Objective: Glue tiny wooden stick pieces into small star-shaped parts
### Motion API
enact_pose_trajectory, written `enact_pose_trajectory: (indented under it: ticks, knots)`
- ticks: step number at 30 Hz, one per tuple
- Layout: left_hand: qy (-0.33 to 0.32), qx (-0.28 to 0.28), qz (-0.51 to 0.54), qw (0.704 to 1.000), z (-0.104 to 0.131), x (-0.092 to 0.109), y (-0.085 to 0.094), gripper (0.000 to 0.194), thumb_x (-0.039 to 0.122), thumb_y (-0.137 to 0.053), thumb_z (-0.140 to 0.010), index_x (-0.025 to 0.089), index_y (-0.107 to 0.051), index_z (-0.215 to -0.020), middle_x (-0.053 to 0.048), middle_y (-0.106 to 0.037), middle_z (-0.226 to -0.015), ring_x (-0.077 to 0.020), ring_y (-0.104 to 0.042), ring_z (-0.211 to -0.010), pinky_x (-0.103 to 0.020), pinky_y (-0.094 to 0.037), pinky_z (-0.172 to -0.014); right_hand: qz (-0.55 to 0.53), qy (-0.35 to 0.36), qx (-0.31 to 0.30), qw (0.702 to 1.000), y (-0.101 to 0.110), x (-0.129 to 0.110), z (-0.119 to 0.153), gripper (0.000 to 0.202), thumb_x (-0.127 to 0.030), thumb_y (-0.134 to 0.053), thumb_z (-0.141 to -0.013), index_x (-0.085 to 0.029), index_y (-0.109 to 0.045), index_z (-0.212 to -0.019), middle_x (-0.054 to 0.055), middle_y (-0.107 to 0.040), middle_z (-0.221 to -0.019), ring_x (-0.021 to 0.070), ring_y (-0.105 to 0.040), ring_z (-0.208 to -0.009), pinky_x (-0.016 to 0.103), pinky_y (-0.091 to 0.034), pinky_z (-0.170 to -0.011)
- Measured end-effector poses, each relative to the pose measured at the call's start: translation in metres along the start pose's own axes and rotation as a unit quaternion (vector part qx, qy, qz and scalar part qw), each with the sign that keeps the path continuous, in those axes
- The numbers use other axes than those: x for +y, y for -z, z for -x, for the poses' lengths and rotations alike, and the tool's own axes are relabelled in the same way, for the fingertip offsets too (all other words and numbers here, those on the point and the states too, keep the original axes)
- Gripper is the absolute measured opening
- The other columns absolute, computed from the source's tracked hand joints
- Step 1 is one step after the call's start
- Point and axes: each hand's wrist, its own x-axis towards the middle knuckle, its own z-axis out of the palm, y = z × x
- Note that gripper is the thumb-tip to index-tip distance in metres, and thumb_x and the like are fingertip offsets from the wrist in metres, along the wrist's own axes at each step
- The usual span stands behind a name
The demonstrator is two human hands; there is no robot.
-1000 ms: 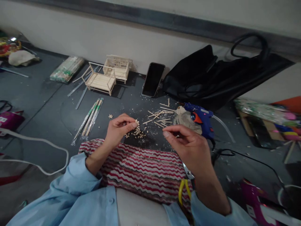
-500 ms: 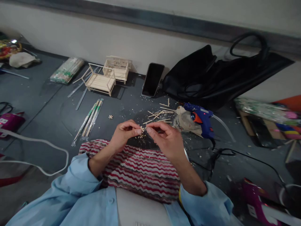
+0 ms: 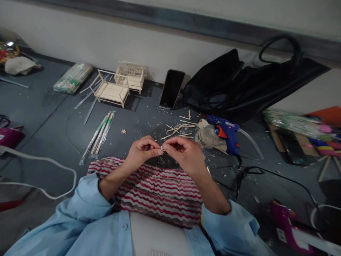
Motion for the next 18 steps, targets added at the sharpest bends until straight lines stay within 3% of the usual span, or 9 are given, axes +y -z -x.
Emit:
enact_pose_trajectory:
  ticks: [10, 18]
  knots:
    - [-0.001, -0.017, -0.024, 1.0, 0.0007, -0.0035, 0.0019, 0.022, 0.039, -0.083, -0.069, 0.02, -0.074, -0.074, 0.001, -0.056, -0.069, -0.0114, -0.05, -0.065, -0.027, -0.041, -0.062, 0.024, 0.008, -0.012, 1.0, 0.001, -0.0013, -0.0011, 0.008, -0.027, -0.068, -0.077, -0.02, -0.072, -0.076, 0.0, -0.071, -0.071, 0.0131, -0.06, -0.063, 0.025, -0.046, -0.06]
    - [-0.013, -0.006, -0.039, 0.999, -0.0001, -0.0013, 0.0008, 0.027, 0.044, -0.082, -0.069, 0.019, -0.074, -0.072, 0.0, -0.058, -0.067, -0.0125, -0.052, -0.065, -0.028, -0.042, -0.063, -0.01, -0.027, 0.004, 1.0, -0.0009, 0.0081, -0.0053, 0.013, -0.032, -0.067, -0.078, -0.02, -0.071, -0.076, 0.0, -0.07, -0.07, 0.0133, -0.06, -0.063, 0.025, -0.046, -0.061]
